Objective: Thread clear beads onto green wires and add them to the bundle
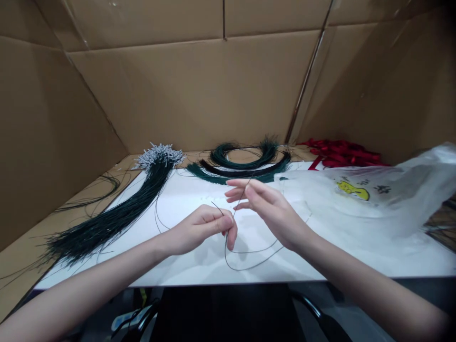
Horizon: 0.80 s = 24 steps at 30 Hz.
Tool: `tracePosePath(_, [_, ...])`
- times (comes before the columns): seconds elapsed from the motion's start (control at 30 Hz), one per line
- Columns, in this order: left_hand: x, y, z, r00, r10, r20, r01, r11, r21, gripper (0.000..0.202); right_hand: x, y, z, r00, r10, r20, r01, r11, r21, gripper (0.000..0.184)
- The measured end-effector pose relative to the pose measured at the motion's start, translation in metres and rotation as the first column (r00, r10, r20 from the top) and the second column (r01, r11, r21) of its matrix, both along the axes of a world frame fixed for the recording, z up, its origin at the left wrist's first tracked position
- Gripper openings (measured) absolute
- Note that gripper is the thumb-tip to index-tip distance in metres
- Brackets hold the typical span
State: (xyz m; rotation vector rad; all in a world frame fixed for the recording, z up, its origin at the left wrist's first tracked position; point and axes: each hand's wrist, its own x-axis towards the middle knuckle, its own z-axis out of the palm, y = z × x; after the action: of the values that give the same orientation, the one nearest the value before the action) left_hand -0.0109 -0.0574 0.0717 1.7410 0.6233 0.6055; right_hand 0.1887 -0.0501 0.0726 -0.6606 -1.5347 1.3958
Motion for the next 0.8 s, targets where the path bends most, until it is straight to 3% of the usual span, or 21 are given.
tracePosePath(0.17, [-0.003, 0.007, -0.01, 0.992, 0.123, 0.009, -0.124, 0.99, 0.061, 0.04, -0.008, 0.014, 0.0, 0.991, -0.065, -0.116, 0.065, 0.998, -0.003, 0.029])
tracePosePath(0.3, [-0.012, 0.015, -0.017, 0.942, 0.335, 0.027, -0.333, 0.919, 0.209, 0.025, -0.004, 0.013, -0.009, 0.991, -0.082, 0.103, 0.075, 0.994, 0.076, 0.024])
tracePosePath(0.37, [-0.014, 0.017, -0.019, 0.9, 0.432, 0.061, -0.434, 0.873, 0.223, 0.018, -0.003, 0.013, -0.016, 0.982, -0.075, 0.175, 0.068, 0.997, 0.049, 0.018])
tracePosePath(0.5, [-0.008, 0.021, -0.023, 0.814, 0.55, 0.187, -0.574, 0.811, 0.113, 0.024, -0.008, 0.017, -0.032, 0.977, -0.037, 0.212, 0.046, 0.998, -0.038, 0.016])
tracePosePath(0.6, [-0.001, 0.026, -0.028, 0.787, 0.578, 0.216, -0.596, 0.803, 0.023, 0.017, -0.014, 0.022, -0.039, 0.972, -0.038, 0.23, 0.043, 0.999, -0.015, 0.014])
tracePosePath(0.8, [-0.002, 0.037, -0.04, 0.756, 0.618, 0.215, -0.627, 0.779, -0.033, 0.006, -0.021, 0.034, -0.05, 0.965, -0.048, 0.258, 0.059, 0.998, -0.034, 0.006])
